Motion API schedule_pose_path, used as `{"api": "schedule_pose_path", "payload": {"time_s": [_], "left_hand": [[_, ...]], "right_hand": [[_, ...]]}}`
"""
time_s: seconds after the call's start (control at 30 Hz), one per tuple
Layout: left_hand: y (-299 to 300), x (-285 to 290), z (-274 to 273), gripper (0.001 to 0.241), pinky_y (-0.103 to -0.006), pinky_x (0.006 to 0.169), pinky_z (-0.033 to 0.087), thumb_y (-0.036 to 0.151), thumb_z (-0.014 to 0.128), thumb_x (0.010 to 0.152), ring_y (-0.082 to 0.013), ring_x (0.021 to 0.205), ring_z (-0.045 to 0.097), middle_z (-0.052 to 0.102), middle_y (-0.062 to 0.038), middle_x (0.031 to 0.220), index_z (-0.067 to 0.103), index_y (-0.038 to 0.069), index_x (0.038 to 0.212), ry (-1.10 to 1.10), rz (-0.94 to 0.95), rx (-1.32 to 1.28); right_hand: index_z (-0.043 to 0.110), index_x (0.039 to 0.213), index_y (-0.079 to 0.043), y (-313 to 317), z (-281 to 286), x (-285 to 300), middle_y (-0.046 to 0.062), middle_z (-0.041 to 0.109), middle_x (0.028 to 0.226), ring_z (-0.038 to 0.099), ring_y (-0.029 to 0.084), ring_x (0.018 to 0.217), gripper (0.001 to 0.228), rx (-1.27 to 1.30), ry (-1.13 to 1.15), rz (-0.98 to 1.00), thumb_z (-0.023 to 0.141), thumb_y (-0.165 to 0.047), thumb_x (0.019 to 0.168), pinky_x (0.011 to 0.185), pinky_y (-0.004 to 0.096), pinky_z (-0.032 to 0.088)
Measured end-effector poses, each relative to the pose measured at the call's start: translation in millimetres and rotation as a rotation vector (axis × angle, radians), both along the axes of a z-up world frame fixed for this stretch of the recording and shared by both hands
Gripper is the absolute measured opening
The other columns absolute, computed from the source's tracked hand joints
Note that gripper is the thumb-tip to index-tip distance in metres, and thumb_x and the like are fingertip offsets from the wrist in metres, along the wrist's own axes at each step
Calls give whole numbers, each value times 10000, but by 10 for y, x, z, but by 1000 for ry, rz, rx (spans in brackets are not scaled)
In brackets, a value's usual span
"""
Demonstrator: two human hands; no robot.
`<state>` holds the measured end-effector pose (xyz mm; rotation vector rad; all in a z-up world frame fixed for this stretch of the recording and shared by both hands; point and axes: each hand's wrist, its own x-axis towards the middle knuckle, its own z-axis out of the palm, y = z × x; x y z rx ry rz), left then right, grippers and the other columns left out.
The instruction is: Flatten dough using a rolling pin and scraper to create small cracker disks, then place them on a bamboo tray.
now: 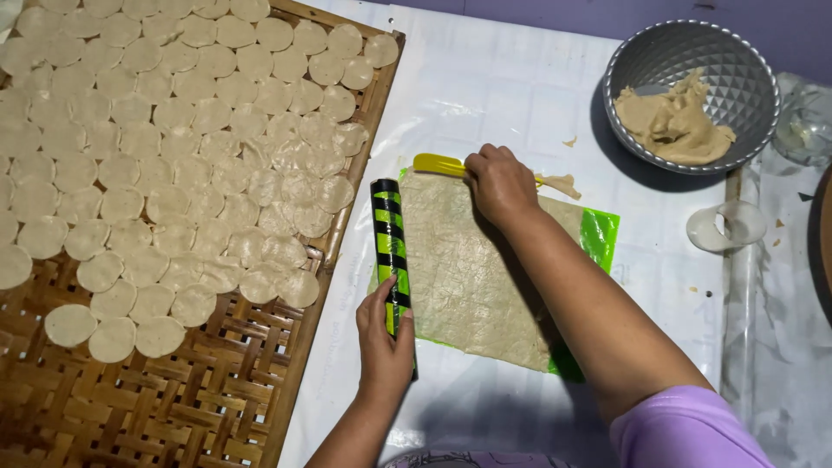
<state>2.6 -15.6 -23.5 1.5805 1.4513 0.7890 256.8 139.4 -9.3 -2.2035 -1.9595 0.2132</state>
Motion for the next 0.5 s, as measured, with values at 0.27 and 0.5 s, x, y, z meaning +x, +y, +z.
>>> {"api": "schedule_pose_path", "payload": {"time_s": [0.27, 0.5], "left_hand": [[4, -16, 60, 515, -453, 1124, 375, 86, 539, 948, -340, 1340, 467, 464, -193, 1436, 416, 39, 1446, -85, 35, 110], [48, 4, 110, 516, -471, 1122, 383, 81, 527, 952, -355, 1348, 469, 451, -200, 1429, 405, 49, 1452, -83, 10, 65]], "right_hand": [[757, 1017, -108, 121, -88, -168, 55, 650, 922, 601, 268, 883, 138, 50, 47, 28, 643, -177, 982, 756, 435, 525], [785, 928, -109, 205, -148, -144, 43, 682, 866, 601, 246, 804, 97, 121, -4, 14, 689, -117, 935, 727, 415, 539]]}}
